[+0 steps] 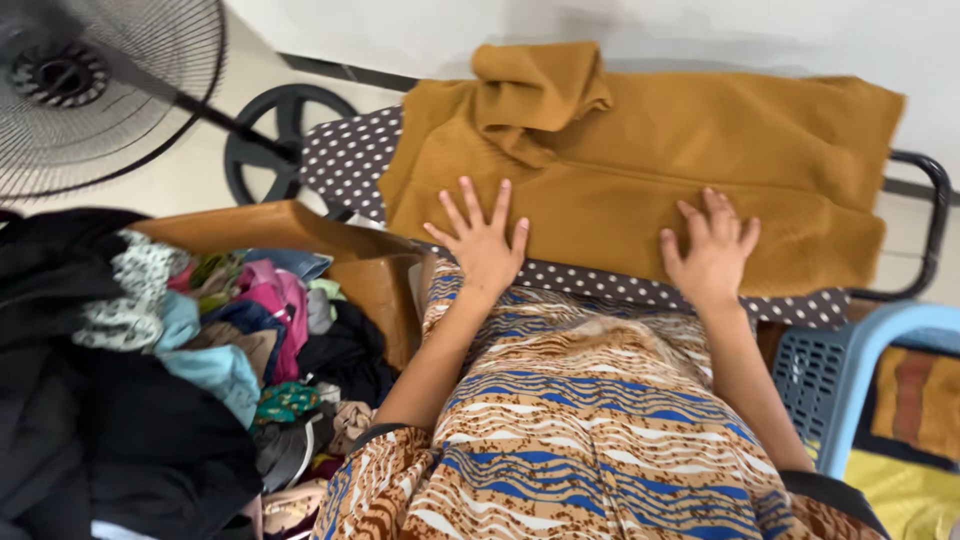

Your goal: The person folds several garments on a polka-dotted ironing board and places them into a blue laundry basket. They handle a mustard-colored towel, a pink graphic t-shirt, and light blue pajama pants, folding each neatly before stacking them in the basket.

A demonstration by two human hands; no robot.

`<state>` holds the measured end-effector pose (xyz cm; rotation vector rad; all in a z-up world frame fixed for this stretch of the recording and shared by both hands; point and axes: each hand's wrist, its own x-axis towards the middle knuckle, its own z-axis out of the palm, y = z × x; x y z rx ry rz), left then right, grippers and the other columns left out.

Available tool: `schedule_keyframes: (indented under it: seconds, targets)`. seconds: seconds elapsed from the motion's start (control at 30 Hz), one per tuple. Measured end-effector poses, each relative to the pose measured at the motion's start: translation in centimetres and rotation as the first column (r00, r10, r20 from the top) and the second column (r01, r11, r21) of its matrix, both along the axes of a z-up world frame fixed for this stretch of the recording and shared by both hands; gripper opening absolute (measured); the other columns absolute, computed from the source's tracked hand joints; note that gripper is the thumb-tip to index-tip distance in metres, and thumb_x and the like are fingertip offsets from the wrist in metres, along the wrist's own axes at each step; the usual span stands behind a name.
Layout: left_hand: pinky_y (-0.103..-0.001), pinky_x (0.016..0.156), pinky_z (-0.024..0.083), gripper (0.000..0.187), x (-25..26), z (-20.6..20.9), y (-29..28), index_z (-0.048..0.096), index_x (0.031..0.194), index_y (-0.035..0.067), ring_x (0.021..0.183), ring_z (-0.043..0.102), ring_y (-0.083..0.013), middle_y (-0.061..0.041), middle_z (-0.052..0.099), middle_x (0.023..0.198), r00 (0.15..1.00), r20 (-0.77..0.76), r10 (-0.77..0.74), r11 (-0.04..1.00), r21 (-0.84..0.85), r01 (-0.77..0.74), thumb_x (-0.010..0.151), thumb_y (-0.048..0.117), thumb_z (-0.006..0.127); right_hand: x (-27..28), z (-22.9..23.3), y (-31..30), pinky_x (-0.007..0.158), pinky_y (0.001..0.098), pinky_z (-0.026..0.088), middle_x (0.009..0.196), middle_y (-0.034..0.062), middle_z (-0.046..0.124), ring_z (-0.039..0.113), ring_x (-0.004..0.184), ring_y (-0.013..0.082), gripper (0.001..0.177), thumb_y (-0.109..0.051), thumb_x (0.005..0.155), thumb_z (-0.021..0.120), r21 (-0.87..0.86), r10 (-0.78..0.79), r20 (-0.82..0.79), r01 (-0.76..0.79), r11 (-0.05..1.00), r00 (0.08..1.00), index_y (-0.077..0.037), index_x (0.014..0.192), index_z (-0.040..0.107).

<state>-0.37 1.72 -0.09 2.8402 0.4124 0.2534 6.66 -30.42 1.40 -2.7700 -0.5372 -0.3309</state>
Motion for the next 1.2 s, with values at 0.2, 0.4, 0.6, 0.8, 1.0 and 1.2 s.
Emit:
schedule_keyframes:
  seconds: [0.2,0.4,0.6,0.8,1.0,1.2]
  targets:
    - [-0.074,0.118,0.002,0.082,-0.2,-0.2,2.5,0.032,0.162,0.013,0.149,0.001,-0.0629,-0.036,0.009,0.165,0.98,0.141,0.14,0.99,-0.048,-0.134,0.097,0.059,0.051,4.3,2.6,4.4,0.111,0.0533,0.039,0.125,0.0124,0.067,0.06,0.123,0.0347,0.027,-0.027,0.104,0.069,0.227,0.061,-0.014,-0.056,0.972,0.998,-0.011,0.126,0.071]
    - [-0.071,0.12,0.002,0.081,1.3,0.0,2.9,0.035,0.161,0.013,0.151,0.006,-0.0599,-0.033,0.013,0.166,0.995,0.074,0.067,0.998,0.013,-0.068,0.096,0.058,0.051,10.6,3.6,14.7,0.108,0.0552,0.036,0.146,0.0265,0.049,0.044,0.132,0.0442,0.082,-0.025,0.085,0.078,0.106,0.312,0.037,-0.314,0.944,0.949,-0.004,0.156,0.044]
    - [-0.073,0.119,0.002,0.081,0.8,-0.2,3.0,0.034,0.161,0.013,0.151,0.006,-0.0593,-0.033,0.013,0.166,0.996,0.087,0.027,1.0,0.006,-0.028,0.097,0.058,0.052,15.2,3.5,19.2,0.111,0.0541,0.038,0.144,0.0206,0.059,0.05,0.135,0.0408,0.06,0.0,0.073,0.065,0.065,0.402,0.143,-0.414,0.908,0.905,-0.007,0.132,0.06]
    - [-0.073,0.12,0.002,0.08,0.6,-0.4,3.5,0.034,0.162,0.014,0.153,0.005,-0.0587,-0.034,0.012,0.167,0.989,0.149,0.015,0.999,-0.044,-0.009,0.098,0.058,0.052,16.6,5.4,15.2,0.103,0.0441,0.056,0.12,0.0159,0.069,0.066,0.112,0.0387,0.042,0.021,0.092,0.054,0.717,0.182,0.243,-0.303,0.628,0.953,-0.002,0.127,0.061]
    - [-0.078,0.114,-0.001,0.079,1.1,-0.2,3.6,0.041,0.157,0.016,0.151,0.003,-0.0565,-0.031,0.013,0.166,0.997,0.061,0.04,0.998,-0.044,-0.038,0.094,0.062,0.052,13.3,10.6,4.3,0.089,0.0438,0.05,0.111,0.013,0.062,0.059,0.102,0.0353,0.052,0.011,0.072,0.068,-0.041,0.393,0.484,-0.429,0.903,0.781,-0.006,0.122,0.074]
    - [-0.079,0.114,-0.001,0.075,0.9,-0.7,3.5,0.055,0.147,0.009,0.152,0.001,-0.0574,-0.032,0.014,0.166,0.999,0.027,0.026,0.999,-0.021,-0.026,0.095,0.062,0.052,4.6,11.3,-3.1,0.085,0.0423,0.049,0.098,0.0072,0.067,0.063,0.097,0.0325,0.03,0.001,0.068,0.065,0.017,0.383,0.123,-0.388,0.921,0.915,-0.013,0.094,0.071]
